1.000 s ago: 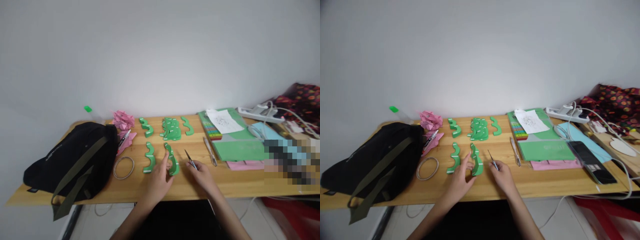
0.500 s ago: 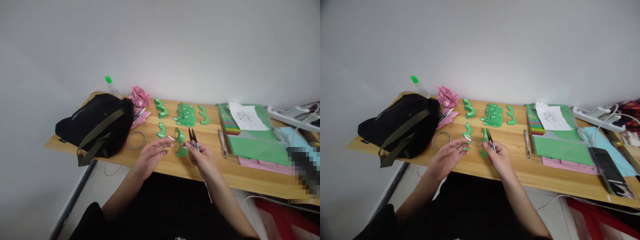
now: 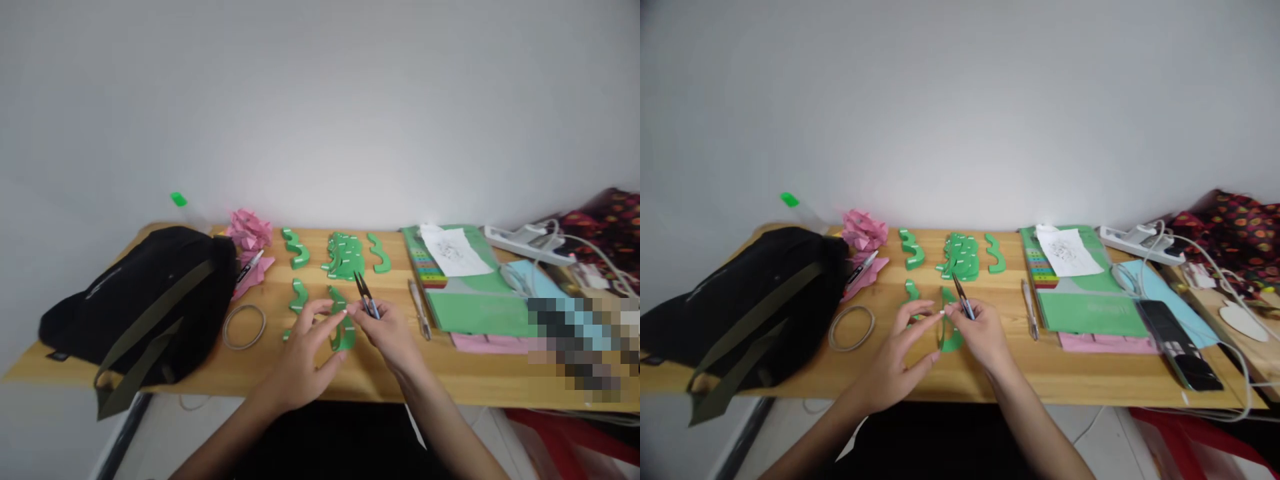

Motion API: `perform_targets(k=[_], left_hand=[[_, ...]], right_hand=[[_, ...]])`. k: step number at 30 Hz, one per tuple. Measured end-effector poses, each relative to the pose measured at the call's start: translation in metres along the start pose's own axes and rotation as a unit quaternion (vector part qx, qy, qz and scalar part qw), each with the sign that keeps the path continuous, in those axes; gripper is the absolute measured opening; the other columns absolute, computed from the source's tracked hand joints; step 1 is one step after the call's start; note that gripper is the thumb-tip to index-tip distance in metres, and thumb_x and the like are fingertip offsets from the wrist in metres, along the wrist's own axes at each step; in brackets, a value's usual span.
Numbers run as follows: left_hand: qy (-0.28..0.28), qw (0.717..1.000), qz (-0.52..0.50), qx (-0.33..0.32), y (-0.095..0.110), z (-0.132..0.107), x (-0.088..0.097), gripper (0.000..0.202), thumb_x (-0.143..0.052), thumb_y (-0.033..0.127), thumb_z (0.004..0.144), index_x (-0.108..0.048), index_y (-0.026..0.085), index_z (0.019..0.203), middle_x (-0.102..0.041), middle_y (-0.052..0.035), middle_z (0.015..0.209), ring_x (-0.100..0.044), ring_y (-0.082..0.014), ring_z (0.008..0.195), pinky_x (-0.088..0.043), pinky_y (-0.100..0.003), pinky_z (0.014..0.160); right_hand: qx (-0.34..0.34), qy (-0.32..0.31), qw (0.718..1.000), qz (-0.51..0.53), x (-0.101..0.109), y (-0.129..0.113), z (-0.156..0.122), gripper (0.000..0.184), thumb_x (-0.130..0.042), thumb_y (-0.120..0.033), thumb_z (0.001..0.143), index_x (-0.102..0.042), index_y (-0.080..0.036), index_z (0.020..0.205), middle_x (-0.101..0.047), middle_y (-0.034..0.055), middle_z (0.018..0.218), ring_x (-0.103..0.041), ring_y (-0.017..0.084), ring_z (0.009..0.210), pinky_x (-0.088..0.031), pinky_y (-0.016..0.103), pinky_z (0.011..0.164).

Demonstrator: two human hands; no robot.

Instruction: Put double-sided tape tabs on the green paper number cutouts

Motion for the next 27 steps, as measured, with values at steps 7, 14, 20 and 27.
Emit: perform_targets(k=[7, 14, 20, 27], left_hand=[[-0.104, 0.970, 0.198, -0.097, 0.009, 0.078, -0.016, 0.048, -0.054, 0.025, 0.088, -0.048, 0.018, 0.136, -0.043, -0.0176, 0.138, -0.044, -0.0313, 0.129, -0.042, -0.052, 0.103], [-0.242, 0.900, 0.334, -0.140, -0.031, 0.191, -0.037, 0.035, -0.052, 0.034, 0.091, -0.063, 0.015, 0.118, -0.056, -0.0169, 0.132, -0.049, -0.0313, 0.126, -0.038, -0.050, 0.105], [-0.298, 0.875, 0.356, -0.135, -0.066, 0.247, -0.070, 0.048, -0.055, 0.041, 0.090, -0.053, 0.018, 0.132, -0.050, -0.0156, 0.141, -0.042, -0.0292, 0.134, -0.032, -0.044, 0.110], [-0.331, 0.863, 0.354, -0.141, -0.085, 0.252, -0.091, 0.066, -0.050, 0.052, 0.090, -0.039, 0.016, 0.144, -0.031, -0.0163, 0.155, -0.025, -0.0298, 0.144, -0.018, -0.049, 0.116]], right_hand=[[-0.026, 0.047, 0.999, 0.003, 0.059, -0.013, 0.037, 0.040, -0.076, -0.052, 0.057, -0.058, -0.017, 0.066, -0.029, -0.0101, 0.045, -0.021, 0.004, 0.041, -0.015, 0.022, 0.039], [-0.057, 0.162, 0.976, -0.132, 0.138, -0.031, 0.119, 0.029, -0.066, -0.042, 0.069, -0.049, -0.020, 0.061, -0.027, -0.0103, 0.042, -0.021, 0.005, 0.039, -0.018, 0.023, 0.038], [-0.049, 0.136, 0.966, -0.213, 0.124, -0.028, 0.205, 0.025, -0.067, -0.026, 0.069, -0.051, -0.018, 0.051, -0.036, -0.0061, 0.041, -0.034, 0.008, 0.041, -0.027, 0.025, 0.044], [-0.013, 0.119, 0.944, -0.308, 0.124, -0.022, 0.215, 0.018, -0.062, -0.021, 0.070, -0.060, -0.017, 0.053, -0.056, 0.0011, 0.051, -0.053, 0.016, 0.057, -0.035, 0.028, 0.057]])
Point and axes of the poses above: each hand's wrist, its own z-axis towards the middle knuckle, its own x-axis out of the back of the hand, y = z × x, the point moved 7 cm from there along z, towards the middle knuckle
